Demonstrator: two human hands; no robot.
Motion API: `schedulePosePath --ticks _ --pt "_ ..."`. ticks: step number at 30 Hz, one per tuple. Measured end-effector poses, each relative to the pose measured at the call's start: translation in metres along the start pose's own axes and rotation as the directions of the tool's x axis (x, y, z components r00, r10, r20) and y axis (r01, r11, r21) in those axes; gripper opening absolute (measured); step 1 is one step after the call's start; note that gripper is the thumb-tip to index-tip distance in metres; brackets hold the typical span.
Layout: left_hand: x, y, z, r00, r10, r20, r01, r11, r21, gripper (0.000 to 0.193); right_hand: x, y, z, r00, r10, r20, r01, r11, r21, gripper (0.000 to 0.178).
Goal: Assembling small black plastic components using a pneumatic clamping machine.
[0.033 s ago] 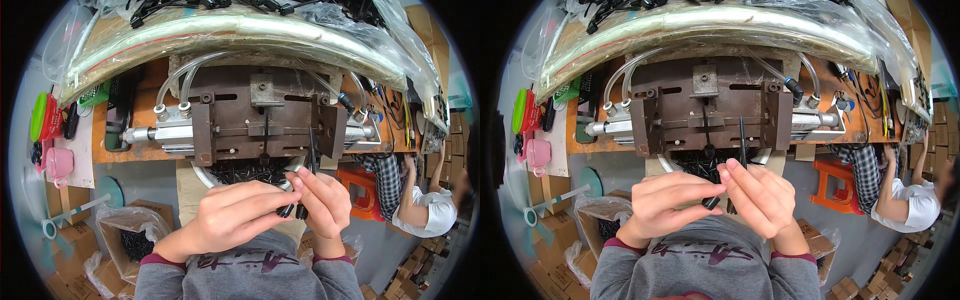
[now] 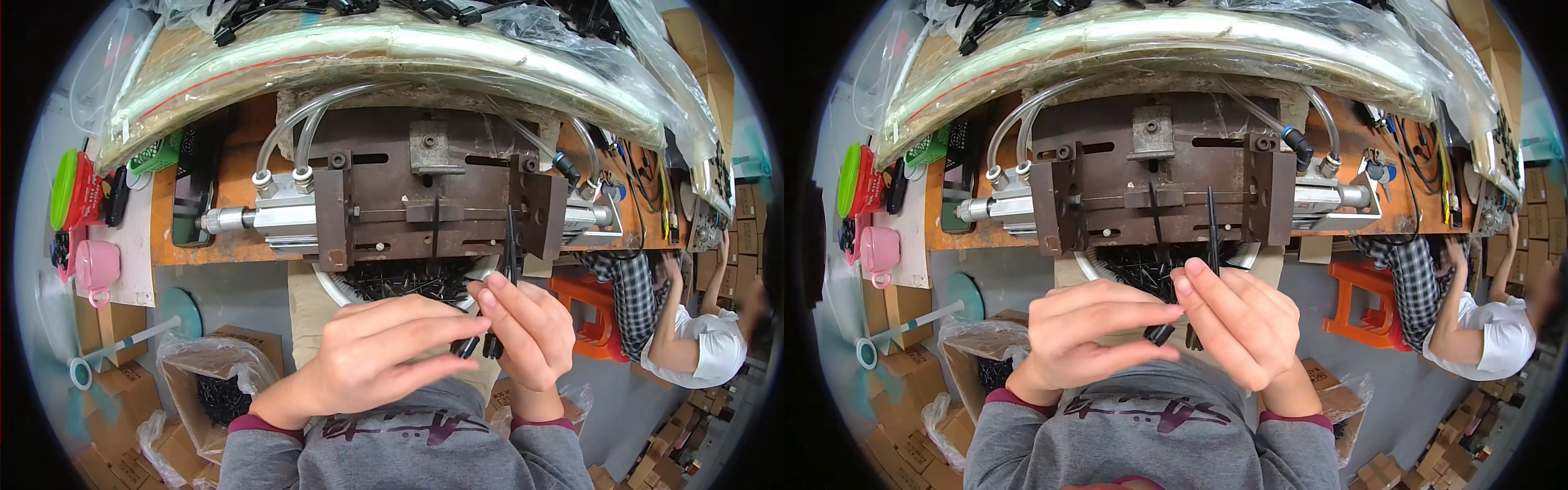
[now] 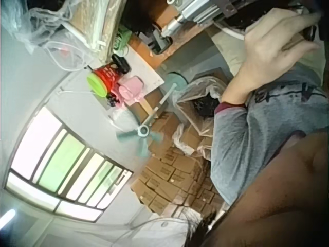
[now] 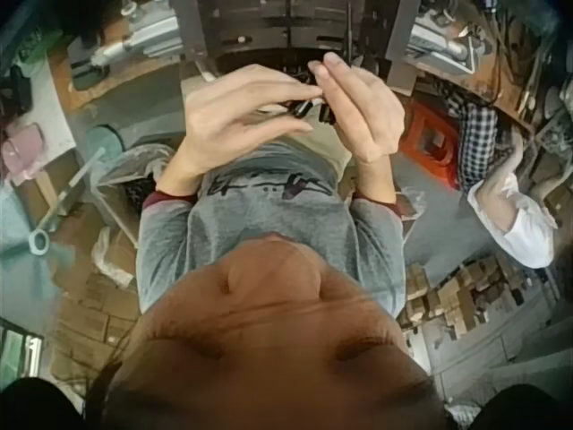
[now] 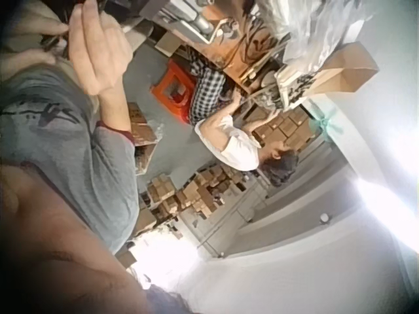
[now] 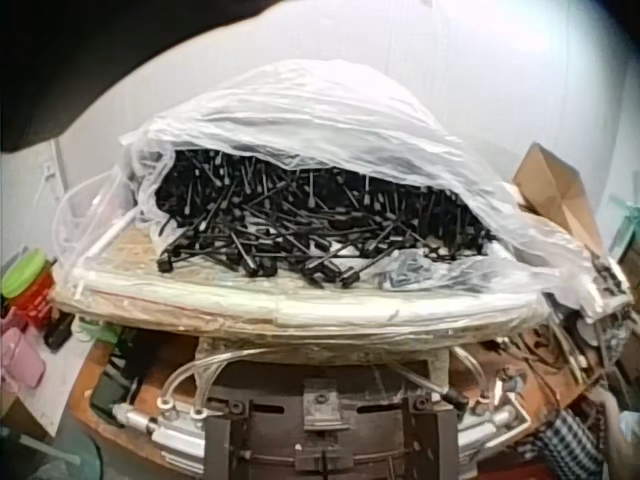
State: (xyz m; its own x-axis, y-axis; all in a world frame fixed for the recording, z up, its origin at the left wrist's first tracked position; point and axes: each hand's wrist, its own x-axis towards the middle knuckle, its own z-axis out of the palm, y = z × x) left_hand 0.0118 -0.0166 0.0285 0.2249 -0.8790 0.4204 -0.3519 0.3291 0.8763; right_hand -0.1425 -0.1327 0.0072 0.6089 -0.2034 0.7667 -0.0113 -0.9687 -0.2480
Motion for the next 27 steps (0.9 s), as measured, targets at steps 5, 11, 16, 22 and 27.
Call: schedulePosePath --ticks 5,11,16,22,27 --pt "-0.007 -0.007 0.001 0.995 0.088 -0.044 -0.073 0.961 0.265 0.034 0.005 0.002 0.0 1.0 0.023 0.016 -0.022 0.999 -0.05 0.028" --pt "-0.004 -0.032 0.01 0.989 0.15 0.01 -0.115 0.714 0.69 0.018 -0.002 0.005 0.007 0.977 0.18 -0.114 -0.182 0.983 -0.003 0.031" --pt "0.002 -0.027 0.012 0.998 0.062 0.029 -0.063 0.649 0.758 0.028 -0.009 0.006 0.009 0.958 0.199 -0.207 -0.177 0.977 0.12 0.026" --pt "0.002 -0.023 0.008 0.999 -0.029 0.045 -0.016 0.649 0.76 0.03 -0.005 0.002 0.003 0.985 0.11 -0.135 -0.113 0.993 -0.019 0.025" --pt "0.0 -0.011 0.006 0.999 0.039 -0.018 -0.036 0.987 0.157 0.037 -0.007 0.003 0.003 0.999 0.035 -0.02 -0.036 0.998 -0.045 0.026"
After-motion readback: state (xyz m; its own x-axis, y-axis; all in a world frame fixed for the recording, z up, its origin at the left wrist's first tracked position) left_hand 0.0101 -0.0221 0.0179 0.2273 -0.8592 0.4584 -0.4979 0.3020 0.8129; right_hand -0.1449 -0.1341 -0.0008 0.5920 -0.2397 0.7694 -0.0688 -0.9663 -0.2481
